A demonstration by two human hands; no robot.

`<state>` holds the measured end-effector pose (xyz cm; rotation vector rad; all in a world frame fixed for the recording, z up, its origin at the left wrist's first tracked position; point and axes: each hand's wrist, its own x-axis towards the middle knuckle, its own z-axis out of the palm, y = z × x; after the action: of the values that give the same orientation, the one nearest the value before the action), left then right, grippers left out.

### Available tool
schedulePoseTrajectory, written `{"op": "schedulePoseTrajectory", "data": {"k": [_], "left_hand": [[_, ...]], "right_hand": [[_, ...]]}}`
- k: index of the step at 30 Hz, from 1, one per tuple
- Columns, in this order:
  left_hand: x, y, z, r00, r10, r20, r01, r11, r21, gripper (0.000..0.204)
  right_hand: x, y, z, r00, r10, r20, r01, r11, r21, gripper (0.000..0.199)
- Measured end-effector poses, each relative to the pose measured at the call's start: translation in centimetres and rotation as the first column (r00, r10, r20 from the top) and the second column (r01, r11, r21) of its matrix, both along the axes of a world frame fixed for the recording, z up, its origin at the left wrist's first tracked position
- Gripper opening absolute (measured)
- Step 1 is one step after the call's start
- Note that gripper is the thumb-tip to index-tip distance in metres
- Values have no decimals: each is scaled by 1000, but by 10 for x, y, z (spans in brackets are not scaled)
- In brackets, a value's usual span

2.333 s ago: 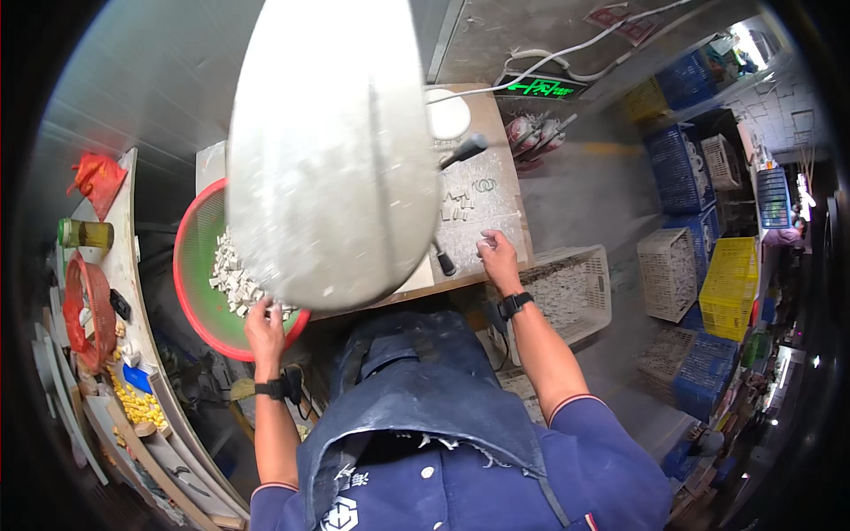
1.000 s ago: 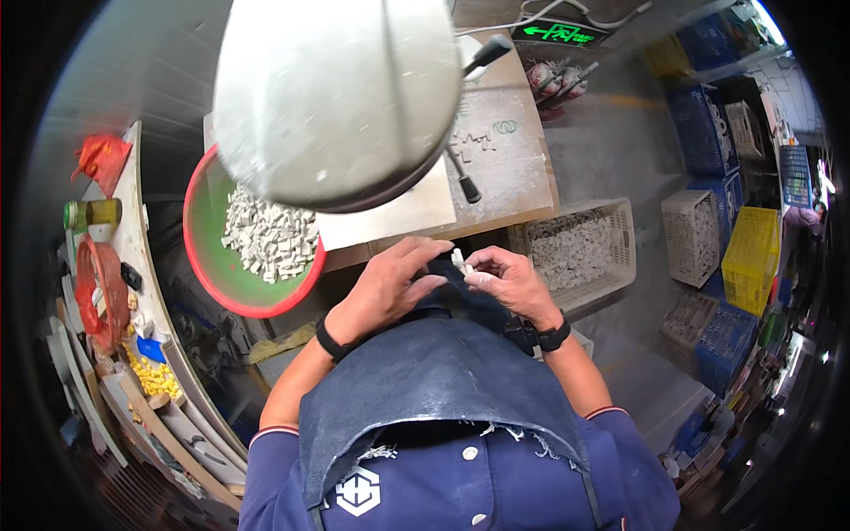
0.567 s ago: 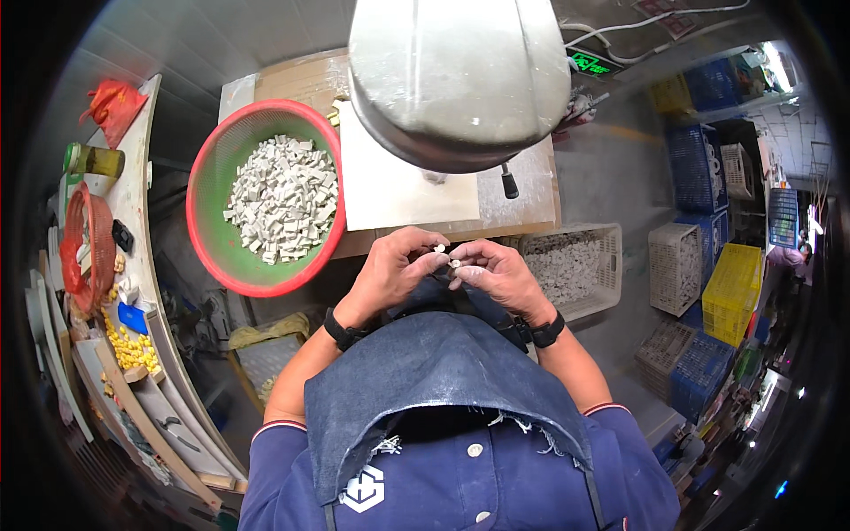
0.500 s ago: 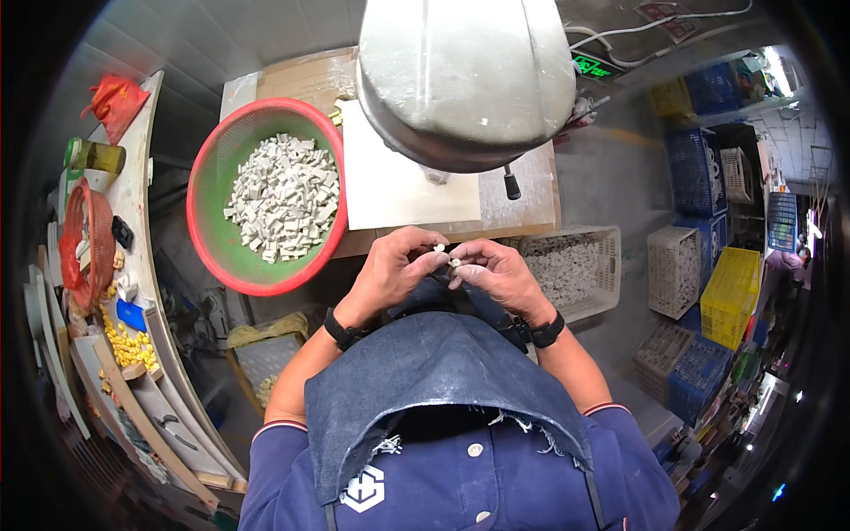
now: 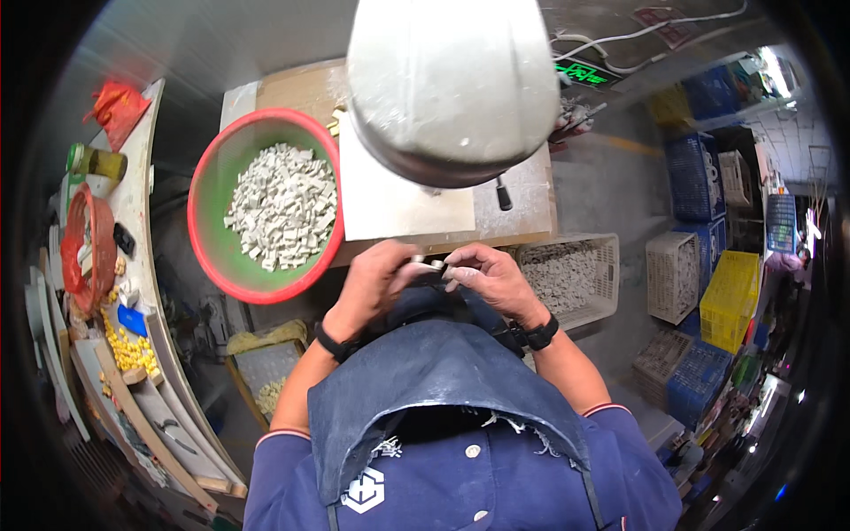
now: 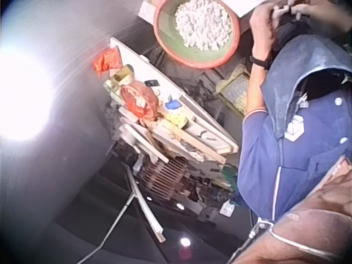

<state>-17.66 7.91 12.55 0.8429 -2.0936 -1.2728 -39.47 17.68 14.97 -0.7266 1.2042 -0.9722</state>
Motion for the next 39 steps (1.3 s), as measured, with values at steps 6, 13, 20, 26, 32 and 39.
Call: {"op": "schedulePoseTrajectory", "data": {"k": [6, 13, 20, 26, 32, 39], "left_hand": [[90, -34, -50, 813, 541, 215, -578, 795, 185, 17], [139, -41, -61, 700, 592, 399, -682, 720, 127, 27], [103, 7, -15, 574, 418, 704, -638, 767, 65, 29], [100, 47, -15, 581, 487, 652, -708, 698, 109, 24], [66, 41, -6, 609, 428, 668, -662, 738, 131, 30], [30, 27, 1, 769, 314, 556, -476, 863, 171, 21]], "right_hand": [[-36, 12, -51, 987, -116, -112, 121, 992, 40, 23], [-108, -6, -156, 881, -375, -289, 420, 901, 112, 21], [-149, -78, -246, 620, -231, -750, 331, 943, -16, 43], [-152, -121, -277, 402, 42, -915, 166, 979, 118, 43], [-167, -105, -287, 531, -117, -839, 237, 971, 14, 25], [-164, -31, -192, 890, -414, -191, 438, 892, 109, 22]]}}
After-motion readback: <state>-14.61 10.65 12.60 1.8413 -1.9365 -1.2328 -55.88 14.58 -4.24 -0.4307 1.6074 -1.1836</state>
